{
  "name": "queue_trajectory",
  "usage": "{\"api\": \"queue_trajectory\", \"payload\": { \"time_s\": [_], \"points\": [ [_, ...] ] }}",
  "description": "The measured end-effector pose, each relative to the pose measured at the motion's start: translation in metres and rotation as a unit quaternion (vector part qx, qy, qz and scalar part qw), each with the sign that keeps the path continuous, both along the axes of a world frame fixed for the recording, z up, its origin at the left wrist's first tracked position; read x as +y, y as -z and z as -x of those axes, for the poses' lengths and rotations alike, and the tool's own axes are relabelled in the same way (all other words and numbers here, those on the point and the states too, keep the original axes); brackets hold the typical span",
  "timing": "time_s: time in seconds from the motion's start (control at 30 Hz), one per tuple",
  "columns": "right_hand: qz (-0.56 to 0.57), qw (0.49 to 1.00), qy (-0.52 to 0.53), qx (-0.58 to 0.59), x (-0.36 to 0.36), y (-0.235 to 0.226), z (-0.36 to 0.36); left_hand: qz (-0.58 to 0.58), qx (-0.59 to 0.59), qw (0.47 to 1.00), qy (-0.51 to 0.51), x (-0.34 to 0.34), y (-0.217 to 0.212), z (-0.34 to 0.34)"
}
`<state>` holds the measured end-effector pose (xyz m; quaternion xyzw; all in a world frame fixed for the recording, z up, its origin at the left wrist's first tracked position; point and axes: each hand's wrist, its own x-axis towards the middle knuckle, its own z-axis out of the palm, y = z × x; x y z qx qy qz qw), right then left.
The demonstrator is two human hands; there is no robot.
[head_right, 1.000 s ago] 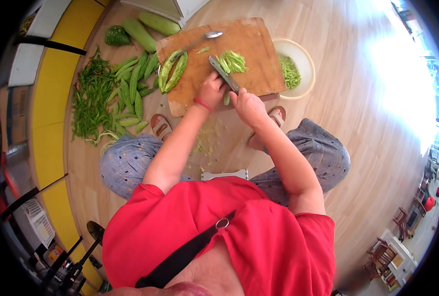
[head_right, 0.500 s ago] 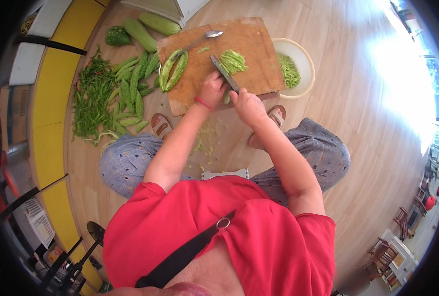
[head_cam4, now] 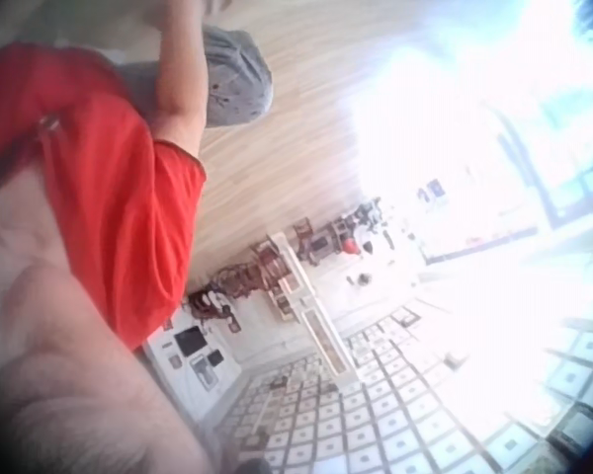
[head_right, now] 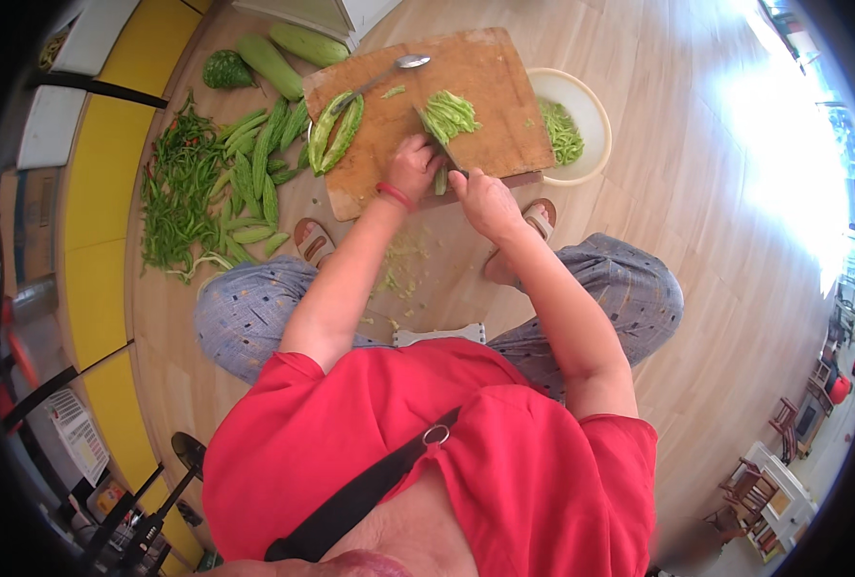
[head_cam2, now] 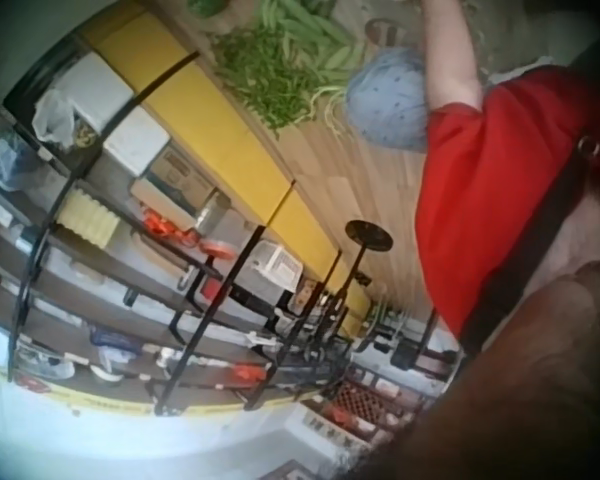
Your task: The person slices a bitter melon on a wooden cutting board using a knife, then scoops out the seeds with a spoon before slicing it into small pieces and placing them into a bowl.
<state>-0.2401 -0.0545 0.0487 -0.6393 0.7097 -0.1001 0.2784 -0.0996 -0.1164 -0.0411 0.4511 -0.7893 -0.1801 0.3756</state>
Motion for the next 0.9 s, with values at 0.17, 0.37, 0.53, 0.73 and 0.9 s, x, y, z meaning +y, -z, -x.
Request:
{"api": "queue_trajectory", "payload": {
  "time_s": [0.17, 0.37, 0.53, 0.73, 0.9],
  "points": [
    [-0.032, 0.999, -0.024, 0.008, 0.017, -0.019, 0.006, -0.009, 0.045, 0.999, -0.014, 0.000, 0.001, 0.002],
    [-0.034, 0.999, -0.031, 0.012, 0.020, -0.025, 0.004, -0.012, -0.001, 1.000, 0.024, -0.002, -0.003, -0.004],
    [-0.025, 0.999, -0.027, 0.019, 0.023, -0.024, 0.002, -0.092, -0.143, 0.982, 0.085, 0.022, -0.025, -0.007],
    [-0.011, 1.000, 0.001, 0.015, 0.013, 0.008, 0.000, -0.153, -0.160, 0.967, 0.131, 0.022, -0.043, -0.012],
    [-0.022, 0.999, 0.009, -0.025, 0.011, 0.001, 0.013, -0.125, -0.111, 0.976, 0.138, 0.018, -0.027, -0.016]
  ]
}}
